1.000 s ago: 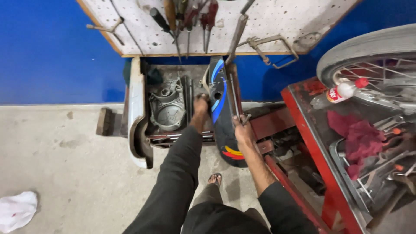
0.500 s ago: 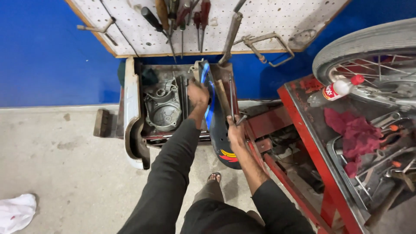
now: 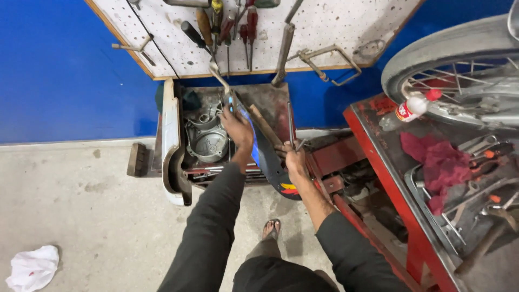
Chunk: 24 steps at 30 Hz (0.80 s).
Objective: The person uses a T-handle wrench to loosen and remove a bolt from the motorcycle's chain tensioner, then removes the chain guard and places it on a nearby tool cart. The person then uses the wrench to remove another bolt from the chain tensioner and removes the tensioner. Finally, the person removes the motorcycle chain by hand.
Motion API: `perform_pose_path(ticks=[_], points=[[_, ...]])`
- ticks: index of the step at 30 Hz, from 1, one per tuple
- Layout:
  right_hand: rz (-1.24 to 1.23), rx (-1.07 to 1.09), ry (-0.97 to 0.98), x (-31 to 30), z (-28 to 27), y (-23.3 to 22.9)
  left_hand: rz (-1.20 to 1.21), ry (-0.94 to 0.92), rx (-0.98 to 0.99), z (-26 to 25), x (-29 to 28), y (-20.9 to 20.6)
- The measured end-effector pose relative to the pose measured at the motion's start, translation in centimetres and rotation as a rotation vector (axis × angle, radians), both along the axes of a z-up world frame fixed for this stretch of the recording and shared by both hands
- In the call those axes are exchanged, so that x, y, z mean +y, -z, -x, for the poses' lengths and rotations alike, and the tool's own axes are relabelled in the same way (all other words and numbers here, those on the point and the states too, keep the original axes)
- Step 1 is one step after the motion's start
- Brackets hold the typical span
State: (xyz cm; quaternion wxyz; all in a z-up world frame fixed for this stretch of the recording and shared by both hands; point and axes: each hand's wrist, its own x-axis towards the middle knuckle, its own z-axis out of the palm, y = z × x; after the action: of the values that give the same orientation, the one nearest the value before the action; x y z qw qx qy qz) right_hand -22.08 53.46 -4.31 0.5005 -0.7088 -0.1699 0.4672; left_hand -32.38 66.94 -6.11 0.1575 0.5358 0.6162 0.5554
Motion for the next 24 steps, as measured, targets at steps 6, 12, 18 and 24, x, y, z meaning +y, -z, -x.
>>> perform_pose_path(ticks=[6,12,18,24], points=[[-0.131,-0.067,0.054,-0.9,-2.3,2.2,-0.201,0.076,0.073,0.2,-1.0,-2.1],[-0.266,-0.125,0.128,-7.1,-5.1,0.9,-0.244,0.341,0.092,-0.2,-9.5,-3.6],[-0.401,0.095,0.286,-18.0,-7.3,-4.7,-0.12,0.649,0.149,-4.6,-19.1,-7.8],[-0.339,0.126,0.511,-30.6,-10.2,-5.2,-0.004,0.934,0.222,-11.6,-29.4,-9.6]])
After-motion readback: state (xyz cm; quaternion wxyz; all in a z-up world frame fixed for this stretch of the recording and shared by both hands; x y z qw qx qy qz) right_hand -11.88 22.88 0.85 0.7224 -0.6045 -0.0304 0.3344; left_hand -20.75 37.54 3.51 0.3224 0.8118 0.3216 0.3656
